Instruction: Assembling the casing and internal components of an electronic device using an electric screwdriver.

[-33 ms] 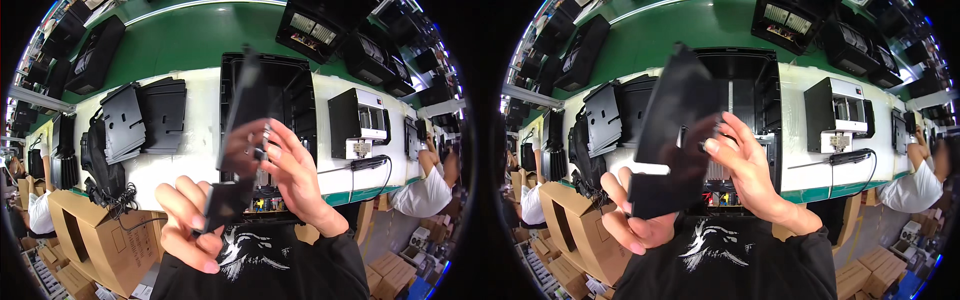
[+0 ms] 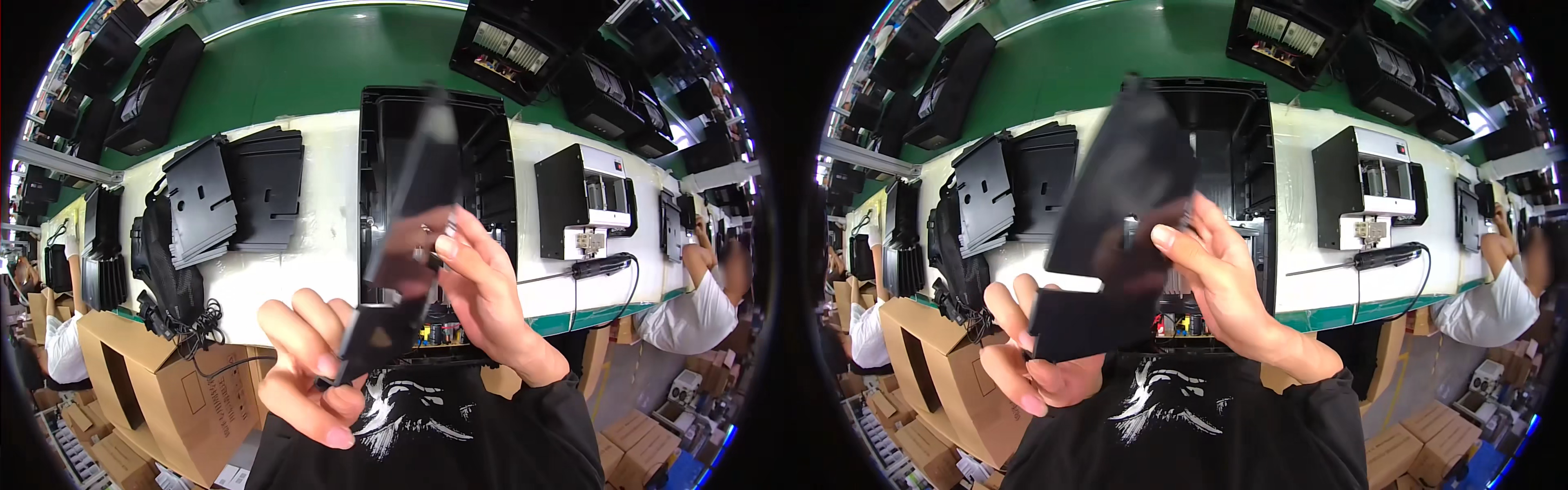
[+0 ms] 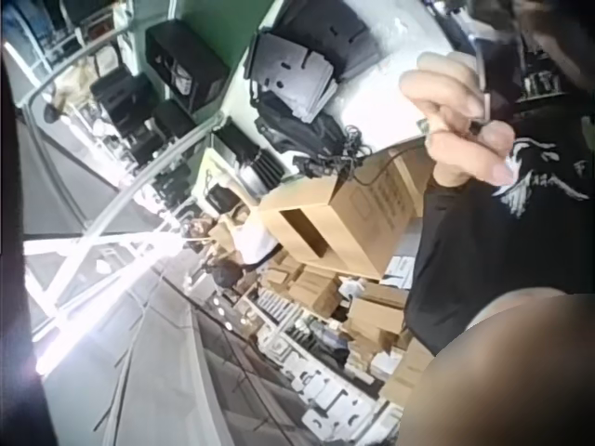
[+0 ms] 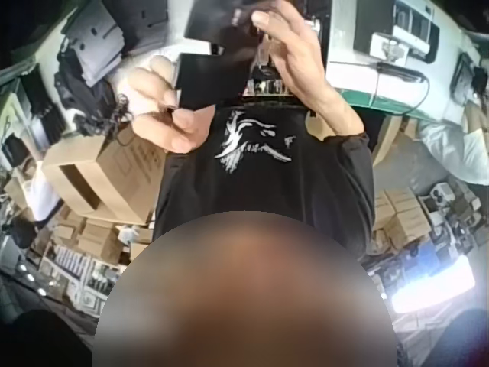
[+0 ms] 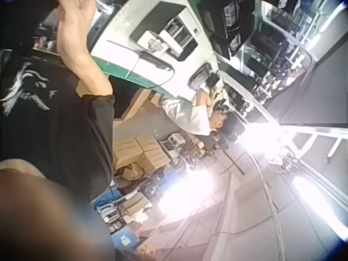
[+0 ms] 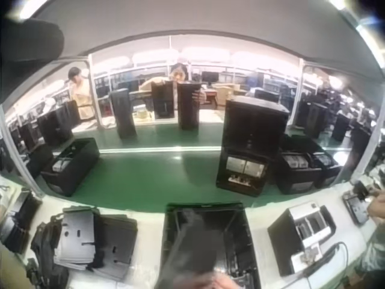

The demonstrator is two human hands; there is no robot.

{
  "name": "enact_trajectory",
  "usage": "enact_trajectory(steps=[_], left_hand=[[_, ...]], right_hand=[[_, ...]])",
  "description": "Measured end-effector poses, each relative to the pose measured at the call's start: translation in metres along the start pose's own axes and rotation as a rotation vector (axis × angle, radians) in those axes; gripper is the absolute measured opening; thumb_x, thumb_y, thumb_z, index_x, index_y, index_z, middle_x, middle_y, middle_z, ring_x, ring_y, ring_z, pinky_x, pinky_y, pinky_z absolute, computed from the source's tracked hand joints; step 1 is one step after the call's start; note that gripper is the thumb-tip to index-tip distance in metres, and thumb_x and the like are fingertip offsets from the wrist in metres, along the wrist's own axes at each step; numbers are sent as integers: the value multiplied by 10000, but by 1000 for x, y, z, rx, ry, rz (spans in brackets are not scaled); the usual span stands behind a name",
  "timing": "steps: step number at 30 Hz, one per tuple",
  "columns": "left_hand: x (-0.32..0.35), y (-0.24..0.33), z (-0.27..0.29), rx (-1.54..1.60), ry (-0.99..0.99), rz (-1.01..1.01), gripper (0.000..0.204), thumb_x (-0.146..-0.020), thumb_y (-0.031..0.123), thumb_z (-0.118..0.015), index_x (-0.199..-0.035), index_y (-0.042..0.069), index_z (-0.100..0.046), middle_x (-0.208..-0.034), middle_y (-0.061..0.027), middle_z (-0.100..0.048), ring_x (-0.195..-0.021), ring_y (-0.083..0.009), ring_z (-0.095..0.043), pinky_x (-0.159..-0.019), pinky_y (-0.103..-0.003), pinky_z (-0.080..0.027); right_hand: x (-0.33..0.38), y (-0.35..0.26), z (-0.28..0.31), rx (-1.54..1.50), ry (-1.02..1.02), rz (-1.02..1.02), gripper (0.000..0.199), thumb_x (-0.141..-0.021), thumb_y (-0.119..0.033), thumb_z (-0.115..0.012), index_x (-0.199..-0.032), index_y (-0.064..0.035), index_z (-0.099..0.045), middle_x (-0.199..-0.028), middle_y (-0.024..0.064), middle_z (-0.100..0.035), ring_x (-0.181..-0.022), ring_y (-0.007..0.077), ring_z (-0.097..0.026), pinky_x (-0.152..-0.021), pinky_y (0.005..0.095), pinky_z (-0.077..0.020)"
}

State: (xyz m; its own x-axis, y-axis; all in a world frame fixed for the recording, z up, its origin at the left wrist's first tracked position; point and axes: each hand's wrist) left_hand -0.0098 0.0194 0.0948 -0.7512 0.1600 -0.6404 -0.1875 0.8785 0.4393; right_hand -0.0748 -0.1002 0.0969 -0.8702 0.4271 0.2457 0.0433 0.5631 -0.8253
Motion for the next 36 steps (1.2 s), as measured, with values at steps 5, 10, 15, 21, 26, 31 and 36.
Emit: enact_trajectory(steps=[5, 10, 15, 21, 26, 31, 36], left_hand=[[-4, 8, 24, -572, -172, 170, 349, -763, -55, -652, -999, 142, -486, -921, -70, -434, -779, -175, -447, -715, -305, -423], [-4, -28, 52, -1127, -391, 440, 461, -824, -48, -496, -1275, -14, -407, -1228, -189, -456, -1121, -295, -474, -966, -360, -372], [9, -45, 67, -1104, -358, 556, 509, -831, -65, -413, -1334, -24, -353, -1396, -197, -360, -1322, -339, -328, -1076, -382, -277], [15, -47, 73, -963, -261, 617, 520, -829, -70, -403, -1343, -8, -363, -1418, -197, -361, -1320, -335, -345, -1078, -376, -274], [13, -45, 71, -960, -274, 636, 523, -832, -64, -411, -1347, 14, -369, -1420, -189, -360, -1318, -336, -349, -1075, -375, -280], [16, -46, 74, -932, -235, 642, 520, -832, -62, -415, -1344, 20, -376, -1422, -184, -361, -1318, -337, -349, -1075, -377, -278], [16, -47, 75, -912, -232, 643, 524, -831, -56, -418, -1347, 20, -373, -1418, -182, -370, -1319, -337, -347, -1078, -374, -274]], right_hand=[[-3, -24, 9, 25, 194, 403, 490, -855, -66, -589, -1292, 2, -379, -1135, 99, -571, -1031, 184, -566, -917, 305, -435], [-7, -69, 44, 697, 269, 1130, 687, -770, 33, -688, -1354, -9, -330, -1110, 127, -591, -918, 174, -596, -814, 275, -480], [-23, -87, 60, 1106, 37, 1219, 692, -694, 132, -687, -1323, -3, -430, -1069, 91, -618, -834, 148, -607, -777, 259, -481], [-26, -87, 48, 1380, -53, 945, 660, -719, 76, -698, -1325, -6, -450, -915, 56, -603, -793, 117, -559, -756, 230, -454], [-32, -82, 46, 1485, -103, 915, 640, -688, 79, -695, -1290, 2, -491, -1000, 113, -663, -809, 155, -634, -782, 255, -480], [-33, -82, 46, 1480, -129, 862, 621, -677, 79, -695, -1266, 10, -510, -1150, 149, -628, -843, 184, -653, -798, 273, -486], [-33, -82, 41, 1465, -152, 869, 609, -670, 82, -694, -1250, 12, -524, -1126, 154, -637, -805, 180, -656, -769, 272, -490]])
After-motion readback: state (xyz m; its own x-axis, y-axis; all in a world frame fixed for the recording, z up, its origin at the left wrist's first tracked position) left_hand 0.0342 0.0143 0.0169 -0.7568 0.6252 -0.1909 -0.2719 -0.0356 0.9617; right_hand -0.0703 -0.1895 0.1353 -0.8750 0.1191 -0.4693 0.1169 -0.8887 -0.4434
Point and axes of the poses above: each hand's wrist, its own x-axis away from the middle knuckle, its own z-axis out of the back of the hand, y = z × x
